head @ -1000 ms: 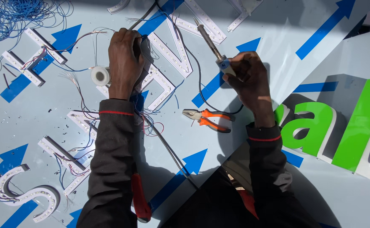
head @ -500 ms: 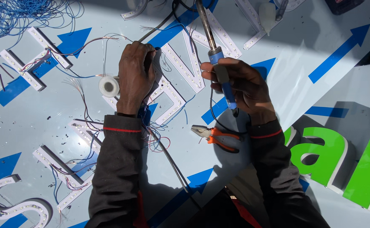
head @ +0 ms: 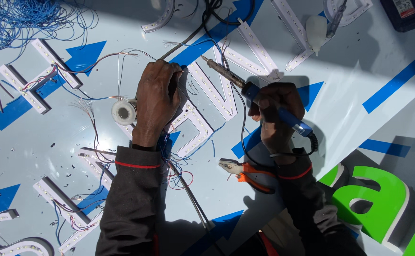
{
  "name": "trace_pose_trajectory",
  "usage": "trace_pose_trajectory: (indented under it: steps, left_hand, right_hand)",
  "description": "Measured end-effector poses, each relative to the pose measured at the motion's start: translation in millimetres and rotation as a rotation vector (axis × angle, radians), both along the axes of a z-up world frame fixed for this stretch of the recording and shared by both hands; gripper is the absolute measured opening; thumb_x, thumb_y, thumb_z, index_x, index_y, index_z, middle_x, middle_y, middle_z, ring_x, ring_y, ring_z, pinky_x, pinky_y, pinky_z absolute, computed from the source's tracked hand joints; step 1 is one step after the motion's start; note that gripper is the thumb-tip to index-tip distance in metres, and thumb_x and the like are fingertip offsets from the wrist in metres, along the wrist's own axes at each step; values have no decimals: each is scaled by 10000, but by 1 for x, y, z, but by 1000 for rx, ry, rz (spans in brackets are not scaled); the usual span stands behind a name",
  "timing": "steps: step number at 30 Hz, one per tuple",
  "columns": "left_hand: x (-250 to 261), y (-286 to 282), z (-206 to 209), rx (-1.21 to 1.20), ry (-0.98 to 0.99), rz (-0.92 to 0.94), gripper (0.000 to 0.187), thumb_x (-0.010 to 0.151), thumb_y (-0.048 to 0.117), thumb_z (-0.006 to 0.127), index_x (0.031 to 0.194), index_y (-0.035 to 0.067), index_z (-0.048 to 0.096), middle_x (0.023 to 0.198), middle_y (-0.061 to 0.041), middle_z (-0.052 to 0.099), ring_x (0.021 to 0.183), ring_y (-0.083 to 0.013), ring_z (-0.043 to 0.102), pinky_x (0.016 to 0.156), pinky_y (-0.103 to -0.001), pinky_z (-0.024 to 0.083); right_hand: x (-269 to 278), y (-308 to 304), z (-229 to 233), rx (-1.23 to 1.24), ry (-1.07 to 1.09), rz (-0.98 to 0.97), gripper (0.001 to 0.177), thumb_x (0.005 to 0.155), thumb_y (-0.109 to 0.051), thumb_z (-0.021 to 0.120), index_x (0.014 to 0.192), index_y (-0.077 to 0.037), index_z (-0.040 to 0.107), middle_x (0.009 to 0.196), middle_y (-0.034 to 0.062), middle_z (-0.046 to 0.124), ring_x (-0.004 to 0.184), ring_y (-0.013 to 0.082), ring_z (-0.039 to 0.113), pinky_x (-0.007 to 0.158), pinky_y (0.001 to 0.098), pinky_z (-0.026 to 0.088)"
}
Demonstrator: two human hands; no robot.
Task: The person strips wire ends with pliers and solders them to LED strips mounted on large letter-shaped components. They repeatedly twist wires, apply solder with a soldering iron, and trim excess wire while working on a flat work surface.
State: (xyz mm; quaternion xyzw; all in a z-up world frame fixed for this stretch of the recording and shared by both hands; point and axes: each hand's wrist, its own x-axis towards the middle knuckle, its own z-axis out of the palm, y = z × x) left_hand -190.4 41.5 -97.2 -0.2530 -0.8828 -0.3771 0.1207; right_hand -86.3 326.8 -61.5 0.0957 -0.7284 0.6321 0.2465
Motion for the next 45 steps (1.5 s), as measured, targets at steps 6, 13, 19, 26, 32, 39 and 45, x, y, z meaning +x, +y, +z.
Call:
trace_pose_trajectory:
  steps: [6,13,19,26,32,39,45]
  left_hand:
    - [2,-1,6,-7,-6,-15,117,1118,45,757,1209,5,819,1022,-214,727,917,-423,680,713,-428,527]
    - [3,1,15,0,-10,-19,116,1141,57,732,1177,5,830,982,-219,731,901,-425,685,710,-435,527]
    - [3,5,16,19,-15,8,97,1140,74,750,1156,19,829,953,-183,723,889,-400,685,701,-433,530]
    - [3,5,21,25,-24,-2,96,1146,74,749,1141,17,825,931,-173,711,899,-405,691,702,-444,526]
    - [3,5,20,15,-27,-10,93,1137,73,760,1147,7,824,935,-185,714,903,-408,685,710,-446,528]
    - [4,6,24,14,-17,-15,105,1150,79,757,1129,2,824,933,-193,724,900,-421,687,704,-459,534]
    - [4,5,23,7,-18,-14,110,1150,86,750,1130,1,817,934,-189,721,904,-418,685,708,-459,541]
  right_hand:
    - [1,-4,-3,-13,-59,9,243,1090,-175,734,1201,38,697,872,129,765,736,229,800,819,321,659]
    - [7,-7,0,18,-130,8,208,1075,-125,759,1199,39,730,945,158,773,833,288,817,904,360,639]
    - [7,-9,-1,49,-178,4,180,1061,-75,784,1197,41,762,1017,187,781,931,347,834,989,400,619]
    - [9,-1,-19,35,-188,18,180,1044,-72,817,1180,40,781,1009,187,783,897,344,822,987,380,603]
    - [12,4,-15,16,-230,-6,154,1059,-42,790,1184,41,758,999,177,807,880,306,840,906,359,636]
    - [8,-5,10,66,-224,-5,157,1052,-57,806,1164,40,755,963,163,798,839,304,836,881,318,617]
    - [10,-9,14,43,-203,-9,175,1064,-82,788,1170,46,733,965,167,794,831,299,837,869,317,634]
